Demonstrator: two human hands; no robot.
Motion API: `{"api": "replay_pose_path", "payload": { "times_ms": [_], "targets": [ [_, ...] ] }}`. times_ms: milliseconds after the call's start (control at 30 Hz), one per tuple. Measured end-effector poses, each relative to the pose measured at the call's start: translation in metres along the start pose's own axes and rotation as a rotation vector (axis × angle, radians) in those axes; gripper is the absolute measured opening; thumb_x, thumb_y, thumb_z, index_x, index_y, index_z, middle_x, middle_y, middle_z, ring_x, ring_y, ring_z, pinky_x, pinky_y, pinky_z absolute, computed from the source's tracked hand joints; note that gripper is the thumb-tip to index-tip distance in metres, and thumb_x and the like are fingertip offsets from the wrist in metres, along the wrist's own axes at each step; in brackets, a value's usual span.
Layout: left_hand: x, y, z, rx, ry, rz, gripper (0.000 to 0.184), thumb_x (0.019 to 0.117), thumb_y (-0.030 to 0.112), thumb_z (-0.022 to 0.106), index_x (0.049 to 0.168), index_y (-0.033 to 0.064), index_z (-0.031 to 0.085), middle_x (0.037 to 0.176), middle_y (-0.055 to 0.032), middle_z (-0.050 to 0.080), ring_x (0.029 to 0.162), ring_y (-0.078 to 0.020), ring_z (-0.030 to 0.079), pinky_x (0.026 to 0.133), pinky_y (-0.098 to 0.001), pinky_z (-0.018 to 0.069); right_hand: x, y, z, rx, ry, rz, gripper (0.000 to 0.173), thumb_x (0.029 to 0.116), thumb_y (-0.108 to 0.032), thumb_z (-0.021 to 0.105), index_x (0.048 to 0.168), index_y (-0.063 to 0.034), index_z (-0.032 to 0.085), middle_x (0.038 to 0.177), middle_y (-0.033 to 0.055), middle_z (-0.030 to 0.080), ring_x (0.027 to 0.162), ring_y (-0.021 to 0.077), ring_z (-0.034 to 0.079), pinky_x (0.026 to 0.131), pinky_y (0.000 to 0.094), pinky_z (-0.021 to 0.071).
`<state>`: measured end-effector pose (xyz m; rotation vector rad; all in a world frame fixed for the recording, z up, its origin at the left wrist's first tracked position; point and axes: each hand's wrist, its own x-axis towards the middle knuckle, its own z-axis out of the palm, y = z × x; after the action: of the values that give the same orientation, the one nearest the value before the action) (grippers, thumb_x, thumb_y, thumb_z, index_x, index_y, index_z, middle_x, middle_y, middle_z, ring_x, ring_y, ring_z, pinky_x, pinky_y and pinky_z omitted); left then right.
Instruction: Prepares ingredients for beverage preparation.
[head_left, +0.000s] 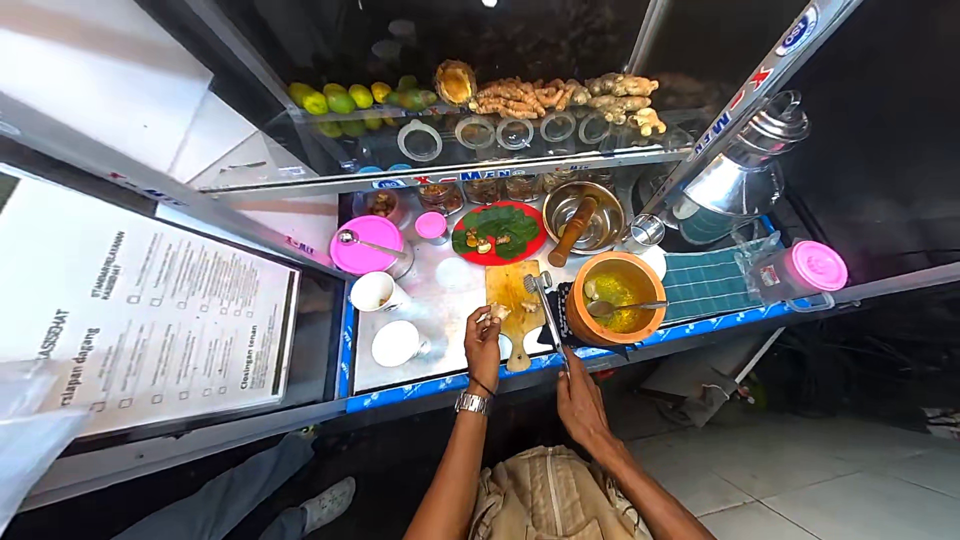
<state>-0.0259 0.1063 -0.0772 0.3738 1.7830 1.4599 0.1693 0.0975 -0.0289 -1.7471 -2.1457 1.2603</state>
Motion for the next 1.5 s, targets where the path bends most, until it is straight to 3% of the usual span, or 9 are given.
{"api": "replay_pose_path", "payload": {
  "times_ms": [267, 400, 567, 800, 933, 1033, 1200, 1367, 1500],
  "targets": [
    [0.001, -0.011, 0.007, 0.028, 0.034, -0.071, 0.036, 0.1051, 0.007, 0.051, 0.140, 0.0023, 0.052, 0.113, -0.0180, 0.064, 0.088, -0.0195, 0.067, 0.077, -0.0347, 0.0564, 0.078, 0.011, 0.049, -0.401, 0.197, 0.001, 0.062, 0.0951, -0.004, 0.055, 0.156, -0.0057, 0.042, 0.133, 0.0259, 0.059, 0.119, 0.0391, 0.063, 0.098, 0.0443, 0.0544],
    [-0.006, -0.017, -0.004, 0.056, 0.033, -0.100, 0.034, 0.1057, 0.008, 0.050, 0.139, 0.0025, 0.053, 0.113, -0.0170, 0.065, 0.088, -0.0193, 0.066, 0.077, -0.0338, 0.0555, 0.083, 0.006, 0.054, -0.388, 0.218, -0.057, 0.063, 0.0918, -0.001, 0.059, 0.153, -0.0037, 0.046, 0.146, 0.0267, 0.051, 0.128, 0.0413, 0.057, 0.102, 0.0445, 0.0526],
    [-0.012, -0.023, -0.013, 0.064, 0.043, -0.105, 0.034, 0.1049, 0.008, 0.052, 0.138, 0.0021, 0.055, 0.113, -0.0170, 0.066, 0.086, -0.0188, 0.067, 0.075, -0.0330, 0.0555, 0.120, -0.019, 0.054, -0.433, 0.198, -0.269, 0.047, 0.0966, -0.002, 0.052, 0.143, -0.0083, 0.059, 0.143, 0.0184, 0.058, 0.129, 0.0383, 0.057, 0.105, 0.0486, 0.0495],
    [-0.014, -0.018, -0.021, 0.016, 0.070, -0.064, 0.034, 0.1049, 0.007, 0.050, 0.138, 0.0016, 0.054, 0.112, -0.0157, 0.065, 0.087, -0.0184, 0.066, 0.074, -0.0321, 0.0548, 0.135, -0.037, 0.047, -0.494, 0.086, -0.371, 0.035, 0.0997, -0.004, 0.049, 0.132, -0.0009, 0.064, 0.128, 0.0222, 0.065, 0.123, 0.0398, 0.061, 0.102, 0.0540, 0.0496],
    [-0.009, -0.013, -0.029, -0.028, 0.160, -0.071, 0.041, 0.1035, 0.007, 0.054, 0.144, 0.0020, 0.047, 0.108, -0.0165, 0.065, 0.085, -0.0170, 0.065, 0.072, -0.0323, 0.0539, 0.055, -0.072, -0.006, -0.181, 0.295, -0.563, 0.025, 0.1007, -0.018, 0.059, 0.121, -0.0077, 0.071, 0.112, 0.0099, 0.074, 0.105, 0.0265, 0.071, 0.089, 0.0380, 0.0596],
    [-0.002, -0.013, -0.028, -0.027, 0.189, -0.069, 0.049, 0.1007, 0.007, 0.060, 0.147, 0.0011, 0.043, 0.107, -0.0175, 0.066, 0.086, -0.0171, 0.065, 0.076, -0.0339, 0.0552, 0.042, -0.068, -0.075, -0.160, 0.428, -0.405, 0.026, 0.0983, -0.019, 0.063, 0.119, -0.0061, 0.074, 0.109, 0.0104, 0.074, 0.101, 0.0283, 0.070, 0.088, 0.0414, 0.0587],
    [0.014, -0.004, -0.003, 0.034, 0.080, -0.020, 0.044, 0.0972, 0.008, 0.067, 0.137, -0.0043, 0.053, 0.119, -0.0212, 0.066, 0.101, -0.0239, 0.067, 0.090, -0.0416, 0.0549, 0.087, -0.036, -0.150, -0.387, 0.277, -0.114, 0.032, 0.1021, -0.027, 0.056, 0.125, -0.0113, 0.072, 0.125, 0.0120, 0.069, 0.121, 0.0330, 0.062, 0.101, 0.0482, 0.0512],
    [0.019, 0.006, 0.021, 0.040, 0.011, 0.000, 0.040, 0.0966, 0.009, 0.068, 0.133, -0.0028, 0.056, 0.118, -0.0184, 0.067, 0.102, -0.0223, 0.068, 0.091, -0.0393, 0.0564, 0.140, -0.071, -0.164, -0.366, 0.203, -0.341, 0.029, 0.1016, -0.018, 0.057, 0.127, -0.0130, 0.071, 0.128, 0.0108, 0.066, 0.121, 0.0299, 0.062, 0.101, 0.0459, 0.0522],
    [0.023, 0.016, 0.038, 0.062, -0.017, 0.001, 0.041, 0.0964, 0.009, 0.068, 0.133, -0.0031, 0.056, 0.118, -0.0184, 0.067, 0.100, -0.0225, 0.069, 0.090, -0.0388, 0.0576, 0.237, -0.085, -0.136, -0.556, -0.167, -0.530, 0.042, 0.0832, -0.016, 0.078, 0.124, -0.0198, 0.073, 0.129, 0.0120, 0.064, 0.126, 0.0356, 0.055, 0.103, 0.0563, 0.0477]
  ]
}}
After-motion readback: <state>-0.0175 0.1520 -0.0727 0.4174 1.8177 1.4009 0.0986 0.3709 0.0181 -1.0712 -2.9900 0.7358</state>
